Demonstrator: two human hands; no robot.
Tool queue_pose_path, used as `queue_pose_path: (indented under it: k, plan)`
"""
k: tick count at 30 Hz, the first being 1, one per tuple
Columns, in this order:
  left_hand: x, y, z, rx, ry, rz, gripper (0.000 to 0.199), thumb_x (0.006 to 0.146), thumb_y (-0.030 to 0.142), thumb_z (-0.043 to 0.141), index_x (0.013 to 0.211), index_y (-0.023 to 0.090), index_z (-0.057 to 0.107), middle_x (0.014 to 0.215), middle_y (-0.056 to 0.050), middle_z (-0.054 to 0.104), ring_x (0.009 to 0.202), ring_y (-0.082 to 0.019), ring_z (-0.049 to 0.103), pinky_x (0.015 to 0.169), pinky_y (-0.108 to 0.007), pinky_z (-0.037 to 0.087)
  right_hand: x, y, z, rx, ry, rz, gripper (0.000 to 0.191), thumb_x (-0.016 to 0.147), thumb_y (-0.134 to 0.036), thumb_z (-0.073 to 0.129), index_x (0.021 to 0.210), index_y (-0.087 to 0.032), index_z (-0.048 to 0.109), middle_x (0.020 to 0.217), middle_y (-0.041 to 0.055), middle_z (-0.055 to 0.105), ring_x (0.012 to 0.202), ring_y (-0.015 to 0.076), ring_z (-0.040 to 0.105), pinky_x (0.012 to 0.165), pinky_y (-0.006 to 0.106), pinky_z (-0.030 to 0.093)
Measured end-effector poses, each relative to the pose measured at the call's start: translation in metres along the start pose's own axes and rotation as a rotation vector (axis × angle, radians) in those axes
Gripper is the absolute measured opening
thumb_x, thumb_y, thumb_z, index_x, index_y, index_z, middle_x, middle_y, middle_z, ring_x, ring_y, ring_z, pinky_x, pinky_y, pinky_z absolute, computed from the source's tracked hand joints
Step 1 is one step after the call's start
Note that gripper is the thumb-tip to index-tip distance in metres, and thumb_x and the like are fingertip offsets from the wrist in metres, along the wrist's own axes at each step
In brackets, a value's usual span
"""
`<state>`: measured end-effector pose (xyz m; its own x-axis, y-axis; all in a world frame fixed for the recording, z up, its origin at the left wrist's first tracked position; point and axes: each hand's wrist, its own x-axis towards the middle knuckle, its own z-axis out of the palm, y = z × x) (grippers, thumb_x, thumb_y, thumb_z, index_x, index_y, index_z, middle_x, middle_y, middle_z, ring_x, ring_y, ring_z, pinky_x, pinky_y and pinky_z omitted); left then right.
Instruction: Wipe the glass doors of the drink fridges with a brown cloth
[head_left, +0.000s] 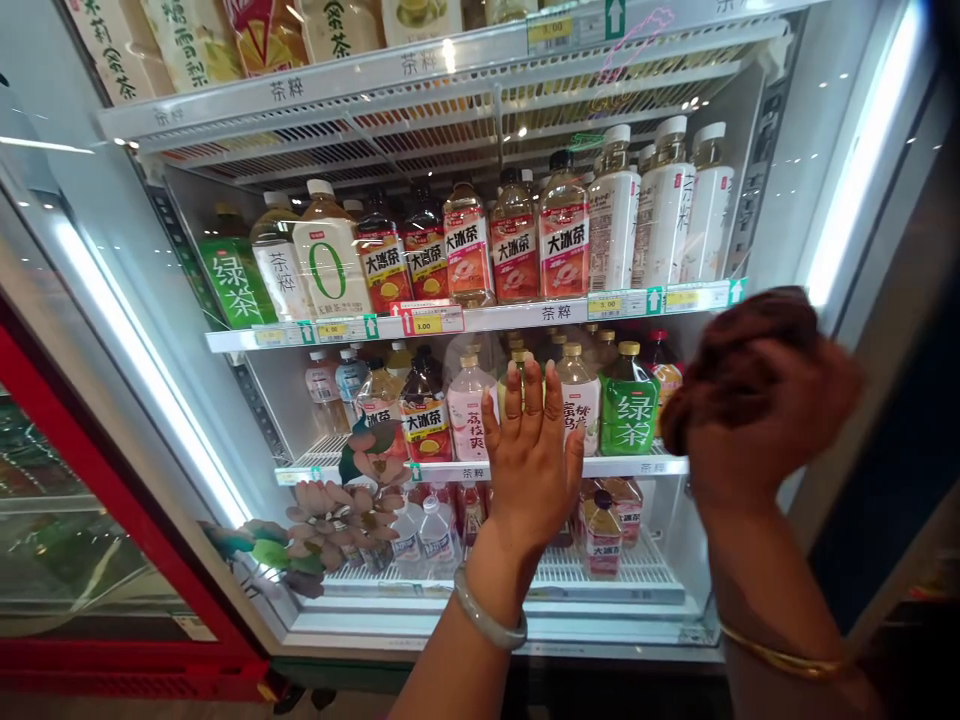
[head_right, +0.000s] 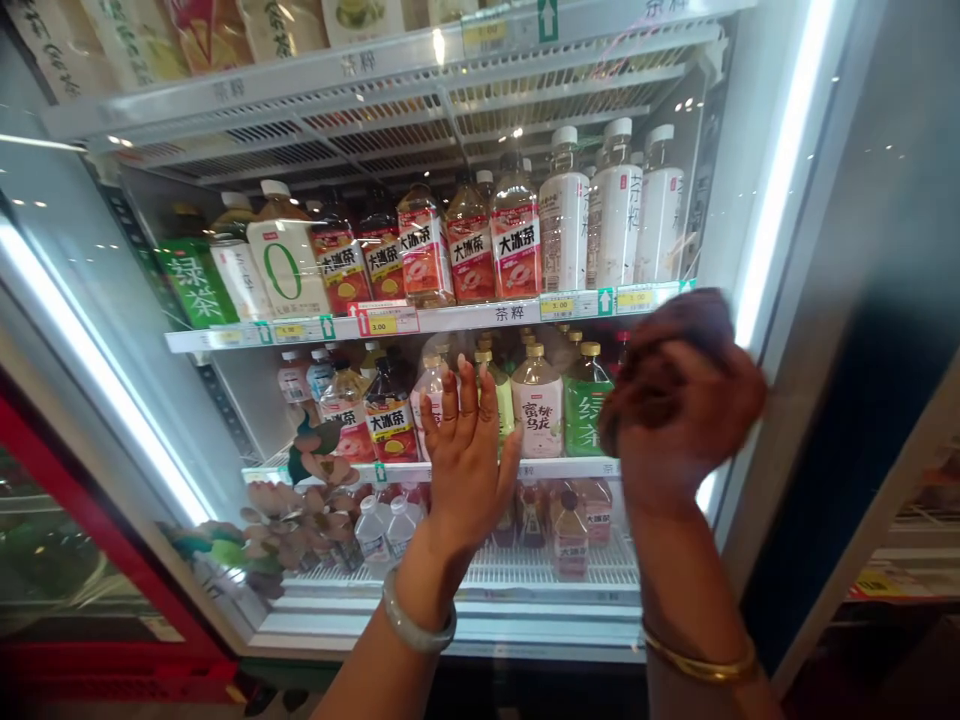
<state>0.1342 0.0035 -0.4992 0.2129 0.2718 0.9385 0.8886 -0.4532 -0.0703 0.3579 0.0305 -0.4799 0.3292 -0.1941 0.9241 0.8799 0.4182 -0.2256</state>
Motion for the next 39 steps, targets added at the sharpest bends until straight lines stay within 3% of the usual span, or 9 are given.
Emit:
queue_pose_path:
  k: [4, 12, 16, 20, 23, 27, 30, 35, 39]
  plan:
    - [-0.001, -0.001, 0.0, -0.006, 0.0, 0.005, 0.084, 0.103, 0.035, 0.053, 0.17, 0.015, 0.006, 0.177, -0.012, 0.009, 0.166, -0.023, -0.001, 0.135, -0.049, -0.004, 0.006, 0.02, -0.008, -0.112, 0.198, 0.074, 0.075, 0.055, -0.003, 0.063, 0.128, -0.022, 0.064, 0.12, 0.0114, 0.064, 0.117, 0.0339, 0.06, 0.099, 0.053, 0.048]
    - [0.0, 0.0, -0.001, -0.015, -0.019, -0.003, 0.085, 0.102, 0.028, 0.051, 0.17, 0.015, 0.002, 0.177, -0.015, 0.011, 0.166, -0.026, 0.0, 0.135, -0.054, -0.004, -0.022, -0.105, 0.009, 0.202, -0.204, -0.271, 0.036, 0.087, -0.017, 0.069, 0.12, -0.032, 0.065, 0.136, 0.0048, 0.063, 0.13, 0.0256, 0.061, 0.112, 0.048, 0.05]
    - [-0.002, -0.002, -0.004, -0.02, -0.051, -0.002, 0.089, 0.103, 0.032, 0.053, 0.17, 0.019, -0.003, 0.177, -0.013, 0.009, 0.165, -0.026, -0.001, 0.135, -0.056, 0.0, -0.013, -0.042, -0.002, 0.091, -0.149, -0.249, 0.043, 0.081, -0.022, 0.071, 0.122, -0.031, 0.065, 0.137, 0.0058, 0.062, 0.13, 0.0291, 0.061, 0.111, 0.051, 0.051]
    - [-0.009, -0.003, -0.002, -0.025, -0.065, 0.019, 0.088, 0.102, 0.027, 0.054, 0.17, 0.023, -0.001, 0.177, -0.011, 0.006, 0.165, -0.026, -0.003, 0.135, -0.056, 0.001, -0.003, 0.033, -0.019, -0.113, 0.143, 0.111, 0.061, 0.064, -0.018, 0.072, 0.125, -0.025, 0.067, 0.128, 0.0143, 0.063, 0.12, 0.0349, 0.063, 0.103, 0.053, 0.052]
    - [-0.014, -0.002, 0.001, -0.024, -0.058, 0.037, 0.089, 0.101, 0.027, 0.057, 0.17, 0.024, 0.001, 0.177, -0.012, 0.006, 0.164, -0.027, -0.005, 0.134, -0.058, 0.0, -0.009, 0.029, -0.027, -0.13, 0.166, 0.291, 0.065, 0.066, -0.016, 0.068, 0.131, -0.023, 0.062, 0.126, 0.0163, 0.061, 0.117, 0.0335, 0.062, 0.102, 0.053, 0.051]
    - [-0.016, -0.002, 0.003, -0.033, -0.06, 0.037, 0.087, 0.101, 0.027, 0.057, 0.17, 0.024, 0.004, 0.177, -0.012, 0.008, 0.165, -0.028, -0.004, 0.134, -0.059, 0.001, -0.024, -0.012, -0.035, -0.081, -0.124, 0.198, 0.052, 0.073, -0.021, 0.066, 0.125, -0.025, 0.065, 0.134, 0.0129, 0.057, 0.127, 0.0325, 0.059, 0.105, 0.054, 0.051]
    - [-0.016, 0.0, 0.002, -0.042, -0.058, 0.028, 0.088, 0.101, 0.026, 0.058, 0.17, 0.025, 0.004, 0.177, -0.011, 0.006, 0.164, -0.028, -0.005, 0.133, -0.059, 0.001, -0.024, 0.001, -0.047, -0.047, -0.248, 0.133, 0.048, 0.074, -0.024, 0.066, 0.121, -0.027, 0.066, 0.136, 0.0102, 0.057, 0.128, 0.0326, 0.058, 0.107, 0.055, 0.051]
    - [-0.02, 0.009, 0.004, -0.036, -0.07, -0.009, 0.089, 0.1, 0.027, 0.061, 0.169, 0.029, 0.006, 0.176, -0.011, 0.0, 0.163, -0.031, -0.006, 0.131, -0.065, 0.001, -0.019, 0.061, -0.058, -0.144, 0.053, 0.283, 0.053, 0.071, -0.019, 0.069, 0.122, -0.029, 0.063, 0.125, 0.0135, 0.059, 0.122, 0.0366, 0.058, 0.108, 0.054, 0.046]
    - [-0.021, 0.029, 0.012, -0.059, -0.065, -0.041, 0.088, 0.102, 0.024, 0.056, 0.169, 0.027, 0.0, 0.175, -0.013, 0.012, 0.164, -0.027, 0.001, 0.129, -0.065, -0.007, -0.025, 0.048, -0.051, -0.172, 0.093, 0.322, 0.053, 0.072, -0.019, 0.067, 0.125, -0.025, 0.063, 0.128, 0.0146, 0.058, 0.125, 0.0355, 0.057, 0.109, 0.057, 0.046]
